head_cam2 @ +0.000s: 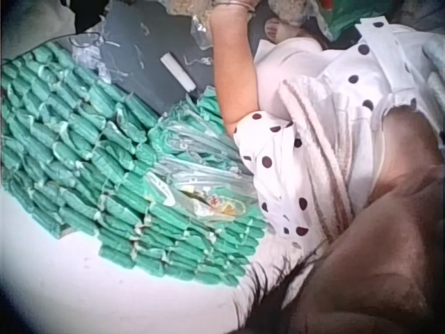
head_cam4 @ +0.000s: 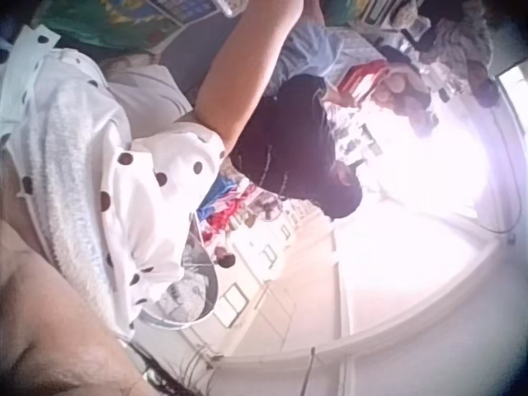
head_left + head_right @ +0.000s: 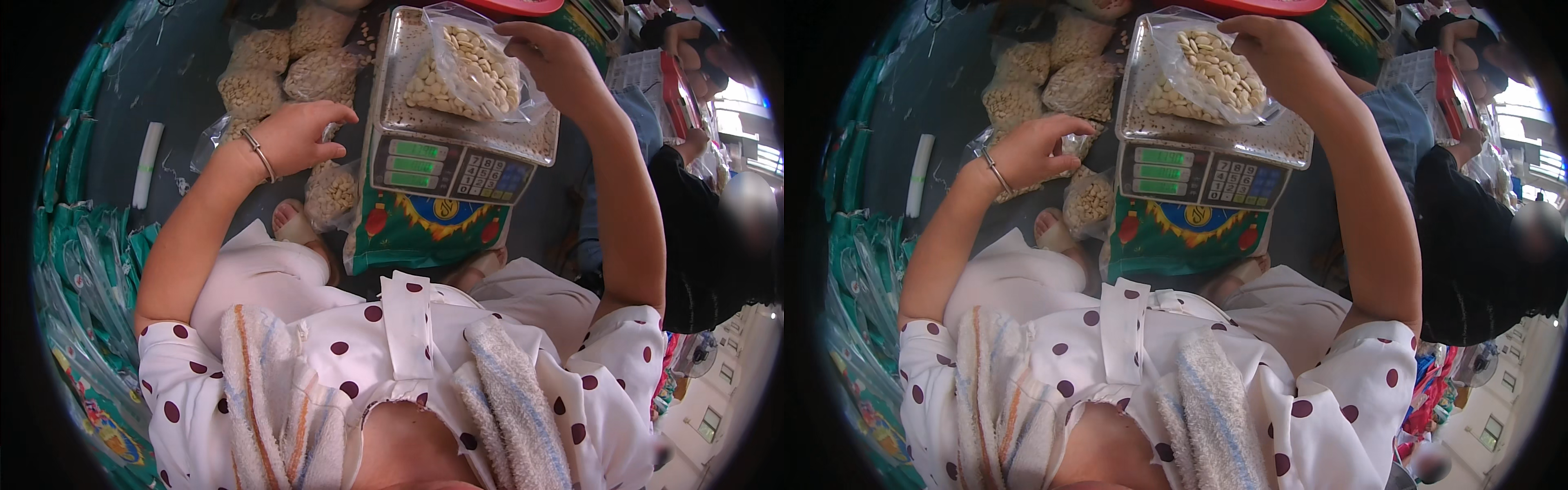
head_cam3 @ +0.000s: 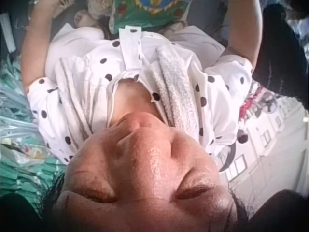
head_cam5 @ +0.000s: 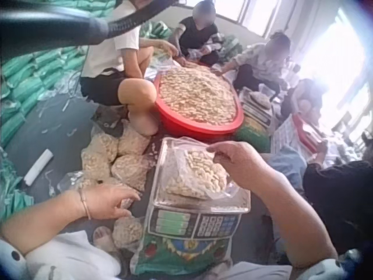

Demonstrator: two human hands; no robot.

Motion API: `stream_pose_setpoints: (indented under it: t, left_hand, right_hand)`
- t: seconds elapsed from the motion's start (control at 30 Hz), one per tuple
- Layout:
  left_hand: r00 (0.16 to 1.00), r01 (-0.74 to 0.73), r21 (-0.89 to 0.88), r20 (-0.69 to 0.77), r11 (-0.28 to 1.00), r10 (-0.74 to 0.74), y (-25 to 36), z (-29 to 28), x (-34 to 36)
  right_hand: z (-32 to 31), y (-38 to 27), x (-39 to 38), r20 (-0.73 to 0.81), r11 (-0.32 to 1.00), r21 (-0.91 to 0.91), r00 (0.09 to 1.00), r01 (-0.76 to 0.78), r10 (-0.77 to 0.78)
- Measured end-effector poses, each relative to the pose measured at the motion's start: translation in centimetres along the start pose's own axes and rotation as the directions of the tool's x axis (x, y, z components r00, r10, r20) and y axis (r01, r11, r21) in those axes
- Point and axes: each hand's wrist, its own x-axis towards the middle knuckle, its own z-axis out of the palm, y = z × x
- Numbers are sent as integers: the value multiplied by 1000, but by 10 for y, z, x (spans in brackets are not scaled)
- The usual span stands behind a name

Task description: The person sits on the floor and weighs peanuts using a digital scale. They repeatedly transfer peanuts from a large bulk bag into small clear plastic bags, place them on the scale to check the weight, and adjust the contents by hand to reach a target amount.

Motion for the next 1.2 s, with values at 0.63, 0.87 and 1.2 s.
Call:
stream_pose_setpoints:
  t: [0.63, 0.87, 1.2]
  left_hand:
    - [1000, -30, -3, -9, 1000, 30, -9, -2, -6]
    - [999, -26, -15, -28, 1000, 25, -11, -1, -18]
    - [998, -47, -29, -35, 998, 46, -10, -3, -13]
  right_hand:
    - [64, -60, -158, 897, -268, 438, 398, -858, 191]
    - [101, -64, -153, 872, -136, 461, 420, -877, 250]
    - [152, -123, -87, 595, 806, 412, 795, -425, 115]
